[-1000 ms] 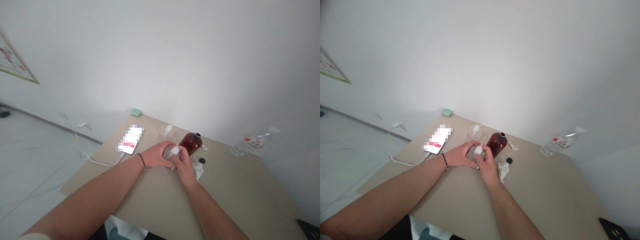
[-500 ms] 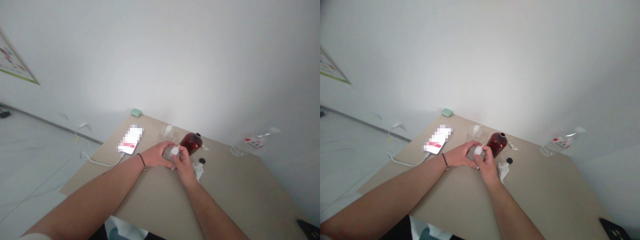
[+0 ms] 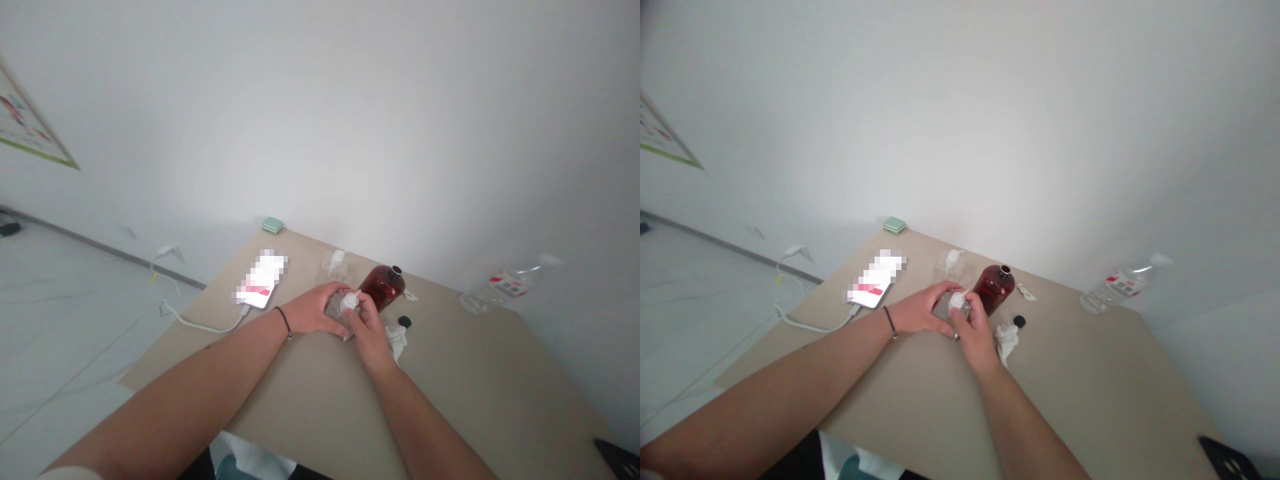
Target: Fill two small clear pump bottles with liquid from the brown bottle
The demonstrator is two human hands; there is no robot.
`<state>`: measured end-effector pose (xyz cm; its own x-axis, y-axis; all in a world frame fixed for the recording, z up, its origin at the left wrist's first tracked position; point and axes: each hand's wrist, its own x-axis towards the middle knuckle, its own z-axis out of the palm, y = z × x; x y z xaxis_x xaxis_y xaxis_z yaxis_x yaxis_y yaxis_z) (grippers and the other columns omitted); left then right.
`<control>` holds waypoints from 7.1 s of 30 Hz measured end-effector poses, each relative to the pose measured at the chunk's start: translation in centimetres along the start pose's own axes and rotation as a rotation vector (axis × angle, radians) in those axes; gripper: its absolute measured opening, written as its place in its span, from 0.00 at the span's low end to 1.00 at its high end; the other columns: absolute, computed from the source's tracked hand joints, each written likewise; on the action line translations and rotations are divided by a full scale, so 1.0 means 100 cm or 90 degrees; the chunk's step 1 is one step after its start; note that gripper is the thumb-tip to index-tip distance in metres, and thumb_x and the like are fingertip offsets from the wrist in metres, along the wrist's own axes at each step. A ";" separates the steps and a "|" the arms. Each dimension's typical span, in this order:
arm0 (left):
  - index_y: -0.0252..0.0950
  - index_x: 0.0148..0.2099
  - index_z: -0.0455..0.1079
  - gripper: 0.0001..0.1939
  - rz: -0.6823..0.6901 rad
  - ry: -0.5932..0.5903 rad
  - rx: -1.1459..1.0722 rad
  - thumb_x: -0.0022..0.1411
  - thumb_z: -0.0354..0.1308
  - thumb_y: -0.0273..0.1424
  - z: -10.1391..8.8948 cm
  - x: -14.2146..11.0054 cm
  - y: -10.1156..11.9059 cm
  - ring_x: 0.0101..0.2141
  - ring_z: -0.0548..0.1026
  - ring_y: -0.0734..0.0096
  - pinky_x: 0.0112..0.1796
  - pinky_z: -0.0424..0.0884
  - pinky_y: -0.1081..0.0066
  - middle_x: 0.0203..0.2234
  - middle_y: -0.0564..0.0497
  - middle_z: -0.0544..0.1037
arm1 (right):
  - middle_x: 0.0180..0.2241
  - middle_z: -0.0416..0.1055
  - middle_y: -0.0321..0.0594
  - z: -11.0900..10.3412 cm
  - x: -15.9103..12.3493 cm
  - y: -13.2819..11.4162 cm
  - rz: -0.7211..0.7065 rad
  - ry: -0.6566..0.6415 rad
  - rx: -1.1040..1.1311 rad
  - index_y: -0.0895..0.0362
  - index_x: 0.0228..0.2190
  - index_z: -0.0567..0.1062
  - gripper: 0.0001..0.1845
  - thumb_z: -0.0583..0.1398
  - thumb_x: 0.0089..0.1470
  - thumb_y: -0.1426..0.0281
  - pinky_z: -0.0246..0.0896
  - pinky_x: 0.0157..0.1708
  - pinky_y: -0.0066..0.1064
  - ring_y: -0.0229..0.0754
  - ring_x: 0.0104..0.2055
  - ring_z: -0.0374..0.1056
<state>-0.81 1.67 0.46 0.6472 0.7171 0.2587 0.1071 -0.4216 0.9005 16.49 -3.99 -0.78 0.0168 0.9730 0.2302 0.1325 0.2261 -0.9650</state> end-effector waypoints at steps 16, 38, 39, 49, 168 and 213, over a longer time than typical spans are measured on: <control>0.37 0.64 0.62 0.47 -0.001 -0.002 0.012 0.45 0.76 0.41 0.001 0.000 -0.002 0.56 0.71 0.49 0.59 0.65 0.53 0.57 0.40 0.72 | 0.45 0.73 0.37 -0.001 0.000 0.001 -0.015 -0.020 -0.014 0.47 0.46 0.72 0.15 0.61 0.59 0.57 0.62 0.53 0.42 0.48 0.48 0.68; 0.37 0.63 0.63 0.46 0.010 -0.003 -0.014 0.44 0.76 0.39 -0.001 0.001 0.001 0.55 0.72 0.51 0.57 0.66 0.55 0.55 0.41 0.73 | 0.46 0.73 0.38 -0.004 0.004 0.002 -0.017 -0.014 -0.050 0.47 0.46 0.74 0.16 0.62 0.57 0.56 0.60 0.55 0.44 0.50 0.50 0.68; 0.37 0.63 0.63 0.46 0.010 -0.002 -0.012 0.44 0.76 0.39 -0.001 0.001 0.001 0.55 0.72 0.50 0.57 0.66 0.55 0.55 0.41 0.73 | 0.46 0.73 0.38 -0.003 0.004 0.002 -0.020 -0.016 -0.049 0.47 0.46 0.74 0.16 0.62 0.57 0.56 0.60 0.56 0.44 0.50 0.50 0.67; 0.38 0.63 0.63 0.46 0.008 0.000 -0.014 0.44 0.77 0.39 0.000 0.001 0.000 0.55 0.72 0.51 0.58 0.65 0.54 0.56 0.42 0.73 | 0.49 0.72 0.40 -0.004 0.004 -0.001 -0.058 -0.005 -0.053 0.47 0.47 0.77 0.17 0.62 0.58 0.56 0.58 0.59 0.45 0.51 0.54 0.66; 0.39 0.63 0.63 0.45 0.025 -0.004 -0.002 0.45 0.76 0.39 0.000 0.002 -0.002 0.54 0.73 0.51 0.57 0.67 0.53 0.56 0.42 0.73 | 0.50 0.71 0.42 -0.007 0.005 0.004 -0.068 -0.014 -0.102 0.47 0.48 0.75 0.18 0.62 0.57 0.57 0.58 0.61 0.50 0.53 0.56 0.66; 0.37 0.63 0.62 0.46 0.025 -0.002 -0.001 0.45 0.76 0.39 0.000 0.002 -0.002 0.55 0.72 0.50 0.58 0.66 0.54 0.56 0.40 0.73 | 0.51 0.70 0.42 -0.007 0.004 0.002 -0.071 -0.020 -0.103 0.47 0.49 0.75 0.18 0.61 0.58 0.57 0.57 0.61 0.50 0.52 0.56 0.65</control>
<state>-0.72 1.86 0.33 0.6531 0.6984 0.2926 0.0803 -0.4481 0.8904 17.19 -3.55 -0.79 -0.0374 0.9441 0.3275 0.2901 0.3239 -0.9005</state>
